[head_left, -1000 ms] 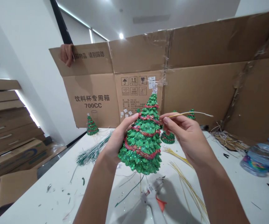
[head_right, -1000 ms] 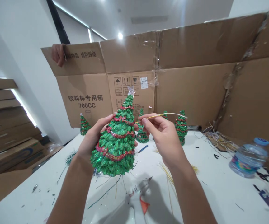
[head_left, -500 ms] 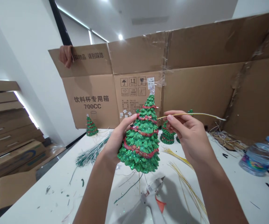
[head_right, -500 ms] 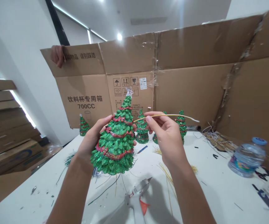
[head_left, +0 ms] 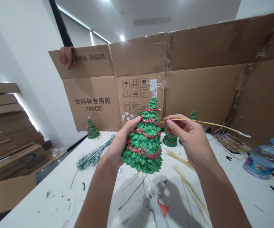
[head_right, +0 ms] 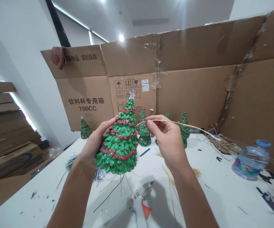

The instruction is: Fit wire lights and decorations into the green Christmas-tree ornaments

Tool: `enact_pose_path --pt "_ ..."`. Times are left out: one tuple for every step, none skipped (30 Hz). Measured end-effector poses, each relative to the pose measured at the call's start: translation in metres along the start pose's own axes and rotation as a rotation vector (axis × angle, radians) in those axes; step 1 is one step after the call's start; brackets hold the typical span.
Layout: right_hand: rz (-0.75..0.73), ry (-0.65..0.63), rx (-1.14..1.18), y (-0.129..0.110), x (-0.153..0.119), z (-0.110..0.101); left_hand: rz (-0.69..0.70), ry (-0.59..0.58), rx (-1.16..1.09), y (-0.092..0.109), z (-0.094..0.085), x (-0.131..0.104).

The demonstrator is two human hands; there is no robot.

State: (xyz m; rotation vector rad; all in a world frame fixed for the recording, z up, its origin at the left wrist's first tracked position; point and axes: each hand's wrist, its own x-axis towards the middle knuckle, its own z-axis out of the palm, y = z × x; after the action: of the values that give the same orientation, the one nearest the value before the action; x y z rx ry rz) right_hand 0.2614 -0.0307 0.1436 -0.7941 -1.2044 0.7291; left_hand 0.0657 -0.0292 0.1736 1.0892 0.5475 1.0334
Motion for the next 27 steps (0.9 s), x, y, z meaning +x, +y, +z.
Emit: enact_pose_path --pt "-0.02 0.037 -0.001 0.0 0.0 -0.001 0.017 0.021 0.018 0.0 0.0 0.0" --pt "-0.041 0.072 0.001 -0.001 0.0 -0.001 0.038 0.042 0.041 0.0 -0.001 0.0" --pt "-0.06 0.101 0.008 -0.002 0.0 -0.001 0.065 0.059 0.072 0.0 -0.002 -0.001" --pt "-0.078 0.122 0.023 -0.004 0.0 -0.001 0.102 0.073 0.114 -0.001 -0.002 -0.001" --pt "-0.093 0.135 0.046 -0.005 -0.001 0.0 0.146 0.086 0.171 -0.001 -0.004 -0.001" --pt "-0.105 0.142 0.075 -0.008 -0.002 0.001 0.194 0.101 0.239 -0.001 -0.005 -0.001" --pt "-0.116 0.144 0.102 -0.01 -0.004 0.002 0.244 0.119 0.316 -0.001 -0.006 -0.002" --pt "-0.13 0.143 0.124 -0.012 -0.006 0.003 0.295 0.143 0.395 -0.002 -0.007 -0.002" --pt "-0.144 0.138 0.136 -0.015 -0.007 0.004 0.339 0.168 0.468 -0.002 -0.007 -0.002" --pt "-0.161 0.13 0.138 -0.017 -0.009 0.005 0.369 0.189 0.526 -0.002 -0.007 -0.003" --pt "-0.179 0.118 0.133 -0.019 -0.011 0.005 0.387 0.201 0.564 -0.003 -0.008 -0.003" --pt "-0.193 0.103 0.123 -0.02 -0.013 0.005 0.396 0.202 0.582 -0.003 -0.007 -0.002" --pt "-0.204 0.087 0.11 -0.021 -0.014 0.005 0.396 0.195 0.584 -0.004 -0.007 -0.002" --pt "-0.21 0.069 0.095 -0.021 -0.016 0.005 0.393 0.185 0.578 -0.004 -0.007 -0.001" --pt "-0.214 0.049 0.08 -0.021 -0.017 0.004 0.391 0.176 0.569 -0.005 -0.007 -0.001" --pt "-0.218 0.029 0.064 -0.02 -0.018 0.004 0.393 0.173 0.564 -0.006 -0.006 0.0" --pt "-0.222 0.011 0.048 -0.02 -0.018 0.005 0.395 0.172 0.563 -0.006 -0.006 0.001" --pt "-0.226 -0.003 0.035 -0.02 -0.019 0.005 0.394 0.173 0.565 -0.006 -0.006 0.001" --pt "-0.233 -0.013 0.026 -0.02 -0.019 0.006 0.392 0.174 0.568 -0.007 -0.006 0.002" --pt "-0.241 -0.018 0.018 -0.02 -0.02 0.007 0.39 0.173 0.571 -0.007 -0.005 0.002" --pt "-0.251 -0.018 0.009 -0.02 -0.02 0.008 0.387 0.169 0.573 -0.007 -0.005 0.002" --pt "-0.26 -0.017 -0.003 -0.02 -0.02 0.009 0.385 0.164 0.573 -0.006 -0.005 0.002" --pt "-0.267 -0.018 -0.016 -0.021 -0.021 0.01 0.385 0.16 0.569 -0.006 -0.004 0.002" --pt "-0.273 -0.019 -0.028 -0.022 -0.021 0.011 0.386 0.157 0.564 -0.006 -0.004 0.002" --pt "-0.275 -0.022 -0.039 -0.022 -0.022 0.012 0.385 0.155 0.558 -0.006 -0.004 0.002" --pt "-0.274 -0.024 -0.048 -0.023 -0.022 0.013 0.385 0.155 0.553 -0.006 -0.004 0.002" --pt "-0.272 -0.029 -0.056 -0.023 -0.022 0.013 0.384 0.156 0.551 -0.006 -0.004 0.002"
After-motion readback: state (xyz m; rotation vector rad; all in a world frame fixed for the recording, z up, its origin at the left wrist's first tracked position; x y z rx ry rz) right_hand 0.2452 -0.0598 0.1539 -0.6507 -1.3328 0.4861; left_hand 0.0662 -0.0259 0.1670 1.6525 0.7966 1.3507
